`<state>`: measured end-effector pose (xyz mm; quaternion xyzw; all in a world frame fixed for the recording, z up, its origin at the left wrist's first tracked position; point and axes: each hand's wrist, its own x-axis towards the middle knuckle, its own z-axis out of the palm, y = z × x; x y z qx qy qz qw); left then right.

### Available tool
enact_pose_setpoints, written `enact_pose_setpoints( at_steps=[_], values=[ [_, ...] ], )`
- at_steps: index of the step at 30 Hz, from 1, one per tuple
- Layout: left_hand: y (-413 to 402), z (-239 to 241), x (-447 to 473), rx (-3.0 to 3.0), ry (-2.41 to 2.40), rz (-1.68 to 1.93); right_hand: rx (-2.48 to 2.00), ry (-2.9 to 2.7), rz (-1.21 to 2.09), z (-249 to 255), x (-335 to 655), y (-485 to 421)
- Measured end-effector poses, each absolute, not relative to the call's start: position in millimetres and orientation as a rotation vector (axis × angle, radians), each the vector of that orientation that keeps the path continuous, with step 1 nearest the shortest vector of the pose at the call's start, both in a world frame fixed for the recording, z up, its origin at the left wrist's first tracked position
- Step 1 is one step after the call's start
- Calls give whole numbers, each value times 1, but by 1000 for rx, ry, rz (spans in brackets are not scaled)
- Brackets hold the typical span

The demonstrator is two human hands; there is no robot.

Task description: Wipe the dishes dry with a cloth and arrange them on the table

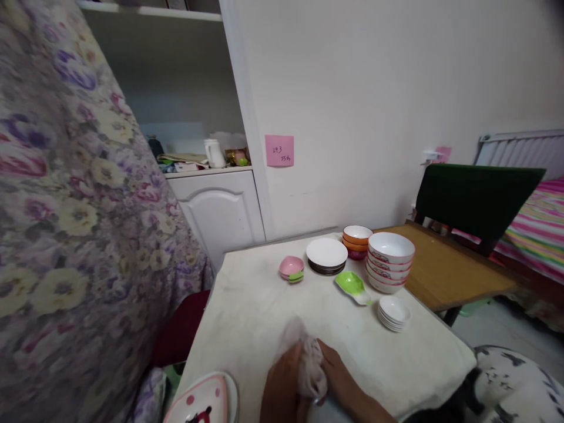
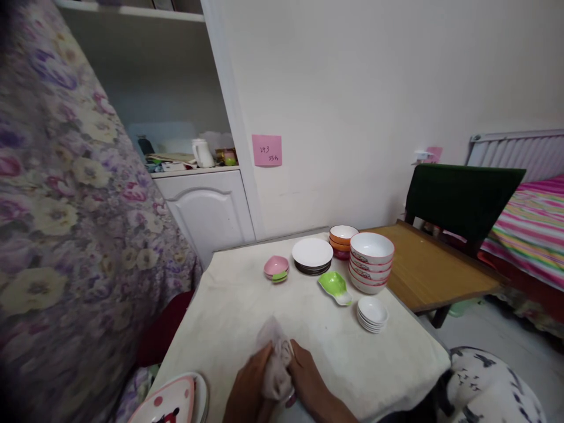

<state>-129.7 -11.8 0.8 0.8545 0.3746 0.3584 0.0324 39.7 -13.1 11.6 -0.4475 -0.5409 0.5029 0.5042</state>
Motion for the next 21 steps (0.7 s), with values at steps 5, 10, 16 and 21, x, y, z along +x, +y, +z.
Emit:
enact_pose_setpoints(
  at_steps=[5, 10, 16, 21],
  values=[
    [-15, -29, -117, 2901, 1015, 880, -1164, -1327, 1175, 11, 43, -11],
    [-14, -16, -115, 2923, 982, 832, -1118, -1301, 1211, 12, 41, -12],
    [-6, 4, -122, 3146, 1065, 917, -1193, -1152, 1358, 7, 32, -11],
    [-18, -29, -111, 2863, 1219, 1001, -1197, -1172, 1175, 1, 34, -4]
  ],
)
